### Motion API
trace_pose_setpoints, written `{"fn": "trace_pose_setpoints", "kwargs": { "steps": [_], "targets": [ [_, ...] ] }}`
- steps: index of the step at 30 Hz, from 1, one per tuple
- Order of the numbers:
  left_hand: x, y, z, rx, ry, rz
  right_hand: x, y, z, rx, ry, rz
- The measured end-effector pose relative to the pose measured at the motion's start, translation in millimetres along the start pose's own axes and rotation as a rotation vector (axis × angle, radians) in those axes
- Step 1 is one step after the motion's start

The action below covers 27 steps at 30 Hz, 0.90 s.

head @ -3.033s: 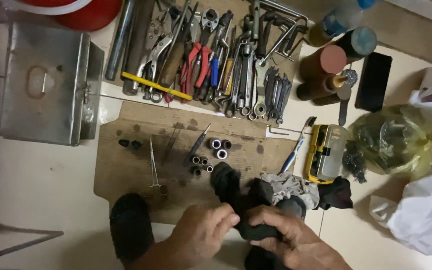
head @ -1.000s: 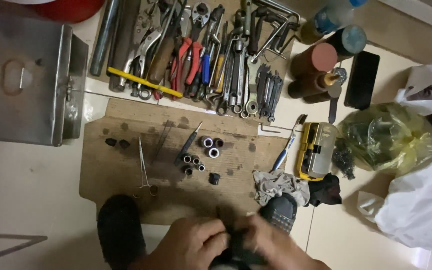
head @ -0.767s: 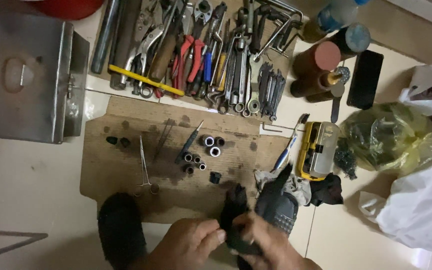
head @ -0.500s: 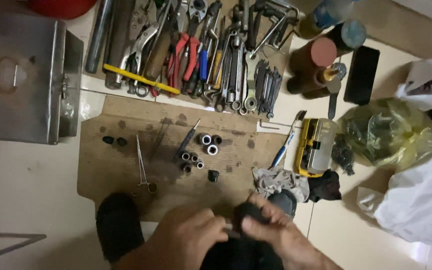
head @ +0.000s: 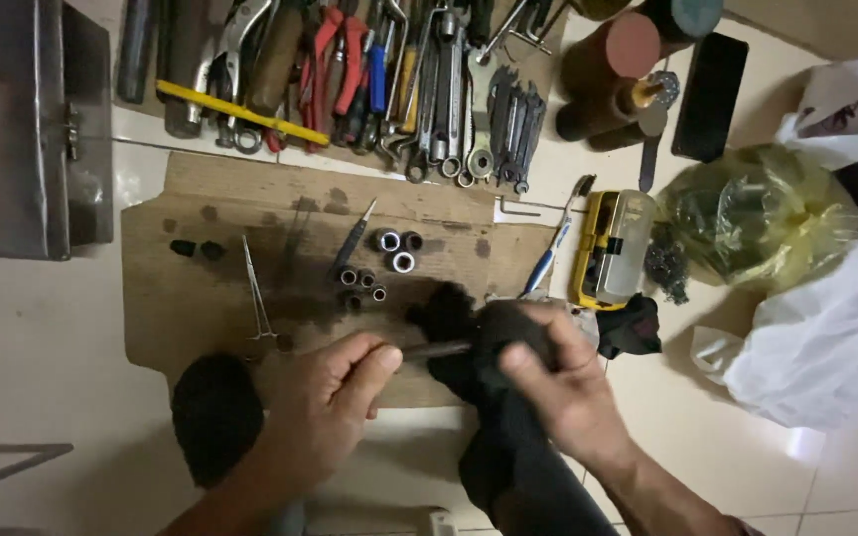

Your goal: Cleaning, inspecting, and organizing small mechanical sockets and parts on a cardboard workspace.

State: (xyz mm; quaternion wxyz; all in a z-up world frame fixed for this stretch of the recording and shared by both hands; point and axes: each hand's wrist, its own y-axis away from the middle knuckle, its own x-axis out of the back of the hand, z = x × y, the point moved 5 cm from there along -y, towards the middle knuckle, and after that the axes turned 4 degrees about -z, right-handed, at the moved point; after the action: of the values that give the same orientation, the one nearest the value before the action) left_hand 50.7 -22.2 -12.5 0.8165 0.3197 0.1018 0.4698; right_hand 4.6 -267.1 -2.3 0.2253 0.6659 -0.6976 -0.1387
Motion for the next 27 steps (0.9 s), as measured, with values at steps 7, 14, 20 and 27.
{"fn": "trace_pose_setpoints", "kwargs": {
  "steps": [7,14,20,27],
  "targets": [
    [-17.9,17.3,18.6,-0.642,-0.448,0.147,-11.7,-6.5,-26.8,0.028,0.069,-0.009],
    [-14.1,17.8,30.4,-0.651,-0.454,0.142,-19.5,-3.2,-8.1,-0.484,-0.576,-0.053],
    [-27.8,3.0,18.5,0.249,0.584,-0.127,-23.9,3.5,-12.0,-0.155,-0.301,-0.154],
    [-39.8,0.4,11.1,0.287,0.663,-0.228,-2.6,-2.6,-6.6,-0.08,0.009,-0.134]
  ]
}}
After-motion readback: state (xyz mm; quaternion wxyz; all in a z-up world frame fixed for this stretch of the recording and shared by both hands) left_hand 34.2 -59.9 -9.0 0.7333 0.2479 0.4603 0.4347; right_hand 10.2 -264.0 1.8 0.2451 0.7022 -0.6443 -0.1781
